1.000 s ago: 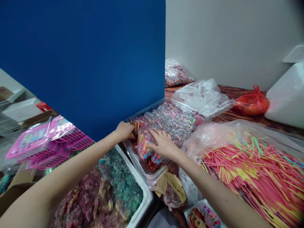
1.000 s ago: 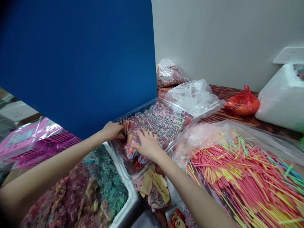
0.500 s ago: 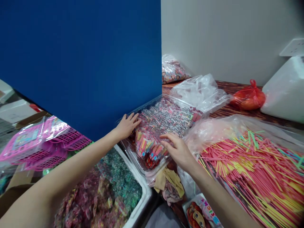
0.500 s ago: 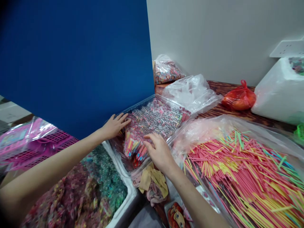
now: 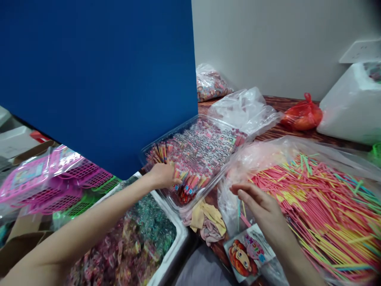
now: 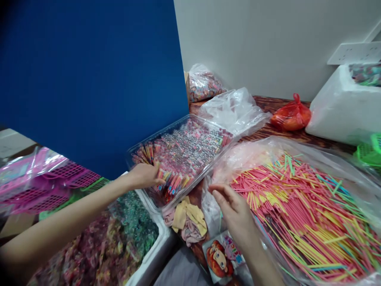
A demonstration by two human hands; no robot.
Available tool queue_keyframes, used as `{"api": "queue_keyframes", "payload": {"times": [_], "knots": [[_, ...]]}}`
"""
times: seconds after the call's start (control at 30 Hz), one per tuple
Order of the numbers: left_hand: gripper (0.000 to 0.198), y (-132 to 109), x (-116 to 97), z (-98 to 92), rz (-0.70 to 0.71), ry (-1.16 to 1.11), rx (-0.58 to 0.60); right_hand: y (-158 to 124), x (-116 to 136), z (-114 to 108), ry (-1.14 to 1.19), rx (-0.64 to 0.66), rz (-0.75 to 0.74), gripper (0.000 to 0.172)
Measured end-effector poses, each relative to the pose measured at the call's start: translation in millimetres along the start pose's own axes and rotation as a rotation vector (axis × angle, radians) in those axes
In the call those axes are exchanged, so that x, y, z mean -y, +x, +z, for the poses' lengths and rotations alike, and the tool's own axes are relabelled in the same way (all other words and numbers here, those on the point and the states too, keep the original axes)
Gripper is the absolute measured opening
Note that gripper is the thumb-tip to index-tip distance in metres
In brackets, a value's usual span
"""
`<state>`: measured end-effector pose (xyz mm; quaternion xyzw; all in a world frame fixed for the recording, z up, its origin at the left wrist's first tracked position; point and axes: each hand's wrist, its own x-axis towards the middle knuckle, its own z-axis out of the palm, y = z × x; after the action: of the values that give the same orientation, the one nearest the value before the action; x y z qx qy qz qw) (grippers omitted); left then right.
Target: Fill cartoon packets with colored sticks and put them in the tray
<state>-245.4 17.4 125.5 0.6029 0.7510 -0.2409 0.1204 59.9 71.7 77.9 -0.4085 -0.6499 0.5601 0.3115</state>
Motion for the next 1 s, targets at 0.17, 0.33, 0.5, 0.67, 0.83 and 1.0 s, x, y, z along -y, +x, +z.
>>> {"api": "queue_keyframes", "payload": {"times": [0.17,0.33,0.5,0.67,0.83,1.0], "knots": [[0.048,6,-25,11.5,0.094,0.013,0.066,-10,0,6,-0.012,0.082,0.012,0.031],[0.055,3,-22,12.8,0.084,0.014,0.055,-13,-7,0,0.009,0.098,0.034,0.032],[0.057,14,2,4.3,0.090,0.029,0.042,-15,-18,-6,-0.004,0.111,0.071,0.033],[0.058,34,14,11.3,0.089,-0.061,0.162,-19,-24,-7,0.015,0.109,0.088,0.034],[0.050,32,11,22.2,0.148,-0.114,0.190,-22,-34,-10,0.019,0.132,0.120,0.036],[0.047,29,16,23.0,0.204,-0.145,0.216,-22,-42,-12,0.032,0.161,0.141,0.036]]}}
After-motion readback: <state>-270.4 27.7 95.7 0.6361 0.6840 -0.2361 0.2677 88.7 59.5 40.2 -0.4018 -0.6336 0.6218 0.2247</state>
